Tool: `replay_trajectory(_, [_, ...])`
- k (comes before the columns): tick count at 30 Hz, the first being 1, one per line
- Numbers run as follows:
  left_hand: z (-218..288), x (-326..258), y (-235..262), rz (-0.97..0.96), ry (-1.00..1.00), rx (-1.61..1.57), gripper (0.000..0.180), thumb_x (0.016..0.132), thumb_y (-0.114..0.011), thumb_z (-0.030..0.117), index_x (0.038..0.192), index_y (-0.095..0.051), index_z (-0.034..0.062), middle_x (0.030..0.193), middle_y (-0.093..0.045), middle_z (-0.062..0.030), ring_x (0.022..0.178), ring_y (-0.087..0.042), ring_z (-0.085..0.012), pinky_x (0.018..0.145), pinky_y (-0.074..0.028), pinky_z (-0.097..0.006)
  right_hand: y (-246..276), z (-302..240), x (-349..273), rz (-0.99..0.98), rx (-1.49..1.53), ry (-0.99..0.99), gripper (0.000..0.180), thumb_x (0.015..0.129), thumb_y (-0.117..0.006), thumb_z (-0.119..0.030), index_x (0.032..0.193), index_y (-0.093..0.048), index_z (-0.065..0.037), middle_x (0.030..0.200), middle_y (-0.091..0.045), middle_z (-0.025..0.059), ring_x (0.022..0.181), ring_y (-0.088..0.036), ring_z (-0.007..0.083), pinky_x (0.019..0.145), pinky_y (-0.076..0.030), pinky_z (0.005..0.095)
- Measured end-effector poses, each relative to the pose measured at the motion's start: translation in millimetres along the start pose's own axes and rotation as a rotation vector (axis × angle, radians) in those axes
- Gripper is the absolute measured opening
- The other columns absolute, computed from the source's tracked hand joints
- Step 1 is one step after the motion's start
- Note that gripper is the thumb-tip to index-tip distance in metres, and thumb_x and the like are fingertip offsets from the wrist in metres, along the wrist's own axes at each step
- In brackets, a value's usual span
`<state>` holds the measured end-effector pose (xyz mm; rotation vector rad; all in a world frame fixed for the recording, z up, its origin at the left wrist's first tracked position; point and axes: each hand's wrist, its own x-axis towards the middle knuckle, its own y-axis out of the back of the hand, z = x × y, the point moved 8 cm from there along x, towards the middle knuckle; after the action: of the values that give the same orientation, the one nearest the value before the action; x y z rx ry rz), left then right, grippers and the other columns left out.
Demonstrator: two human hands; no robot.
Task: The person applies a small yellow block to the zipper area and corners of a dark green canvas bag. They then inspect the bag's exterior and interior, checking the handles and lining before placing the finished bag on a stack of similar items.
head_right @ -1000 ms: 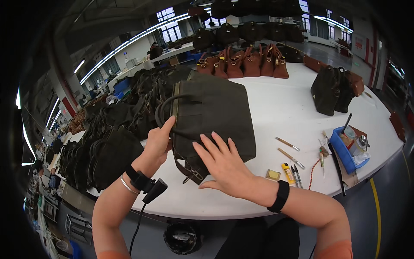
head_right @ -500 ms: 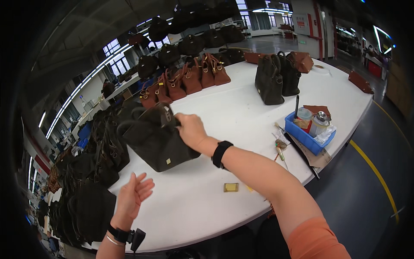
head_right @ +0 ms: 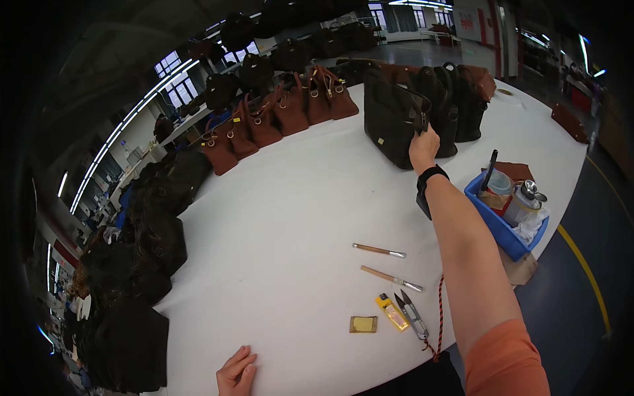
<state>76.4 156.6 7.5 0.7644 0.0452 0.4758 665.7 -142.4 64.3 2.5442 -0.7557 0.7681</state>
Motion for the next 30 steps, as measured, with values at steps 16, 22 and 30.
replay_trajectory(16, [-6, 0, 0, -0.04, -0.042, -0.027, 0.024, 0.095, -0.06, 0.0, 0.117, -0.07, -0.0014, 0.13, -0.062, -0.0242, 0.131, -0.053, -0.0362, 0.11, -0.04, -0.042, 5, -77, -10, 0.148, -0.176, 0.399, 0.094, 0.076, -0.068, 0.006, 0.155, -0.019, -0.005, 0.157, -0.023, 0.0224, 0.143, -0.029, 0.0403, 0.117, -0.027, 0.0511])
replay_trajectory(22, [-7, 1, -1, -0.037, -0.067, -0.063, 0.023, 0.094, -0.061, -0.002, 0.115, -0.071, -0.0016, 0.129, -0.064, -0.0234, 0.129, -0.055, -0.0357, 0.109, -0.042, -0.042, -9, -153, -55, 0.134, -0.504, 1.083, 0.069, 0.079, -0.061, 0.002, 0.145, -0.047, -0.014, 0.154, -0.037, 0.0164, 0.145, -0.03, 0.0331, 0.115, -0.024, 0.0603])
replay_trajectory(30, [2, 4, 2, -0.044, -0.078, 0.006, 0.021, 0.094, -0.061, -0.002, 0.113, -0.071, -0.0019, 0.126, -0.065, -0.0238, 0.127, -0.057, -0.0365, 0.107, -0.043, -0.042, -119, -82, -122, -0.531, -1.257, 1.228, 0.041, 0.097, -0.051, -0.026, 0.132, -0.058, -0.004, 0.15, -0.045, 0.0171, 0.148, -0.024, 0.0371, 0.118, -0.011, 0.0629])
